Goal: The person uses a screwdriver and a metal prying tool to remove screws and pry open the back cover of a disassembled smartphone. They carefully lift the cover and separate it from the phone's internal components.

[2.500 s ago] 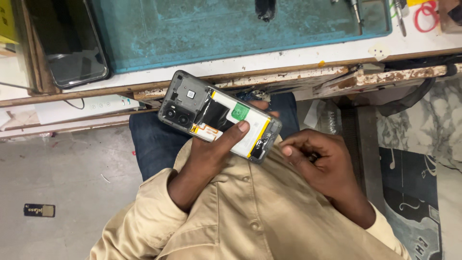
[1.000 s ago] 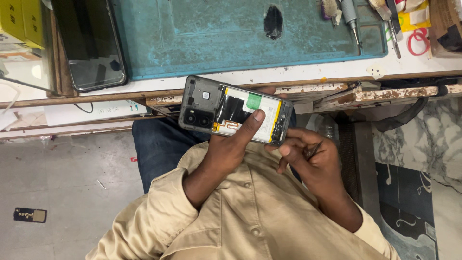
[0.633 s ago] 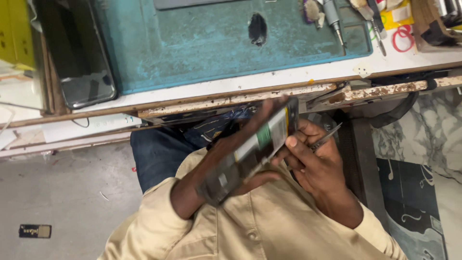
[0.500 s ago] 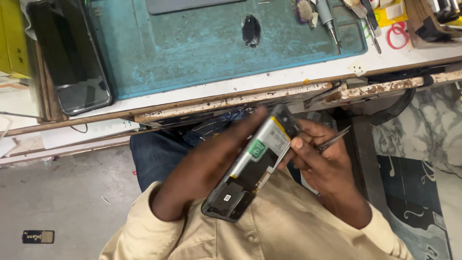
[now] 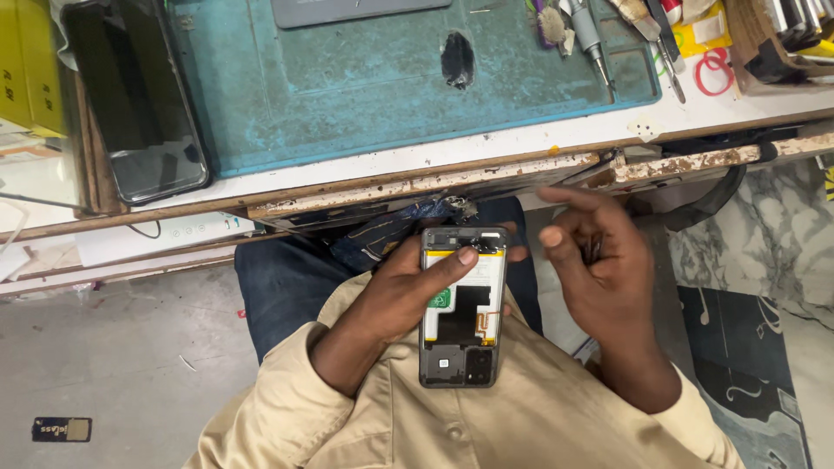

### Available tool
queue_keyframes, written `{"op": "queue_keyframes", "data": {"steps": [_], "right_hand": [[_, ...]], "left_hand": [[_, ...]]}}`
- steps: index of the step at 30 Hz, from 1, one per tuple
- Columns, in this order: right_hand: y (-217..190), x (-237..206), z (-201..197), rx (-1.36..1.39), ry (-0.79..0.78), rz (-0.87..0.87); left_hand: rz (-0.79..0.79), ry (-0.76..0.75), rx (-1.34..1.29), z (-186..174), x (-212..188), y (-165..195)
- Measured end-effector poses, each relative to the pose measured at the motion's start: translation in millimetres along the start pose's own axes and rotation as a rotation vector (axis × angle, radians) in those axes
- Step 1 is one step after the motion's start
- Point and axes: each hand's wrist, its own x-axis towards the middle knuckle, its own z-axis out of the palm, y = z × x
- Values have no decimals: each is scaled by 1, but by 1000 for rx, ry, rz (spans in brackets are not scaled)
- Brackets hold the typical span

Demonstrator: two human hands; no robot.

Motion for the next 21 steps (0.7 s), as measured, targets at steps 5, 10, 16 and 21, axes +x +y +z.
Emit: {"op": "queue_keyframes", "data": {"steps": [5,10,16,21], "right_hand": [[-13,-2,-9,-308,-104,-143],[-16,-11,3,-496,-69,-202],[-13,-11,9,-533,30,-258],[-13,-10,9,-620,38,-358]], "left_hand": [[11,74,-84,-2,2,-4],[41,107,-84,-5,3,-12],[22,97,-143,-8,2,-16],[25,100,-132,-8,2,-16]]}}
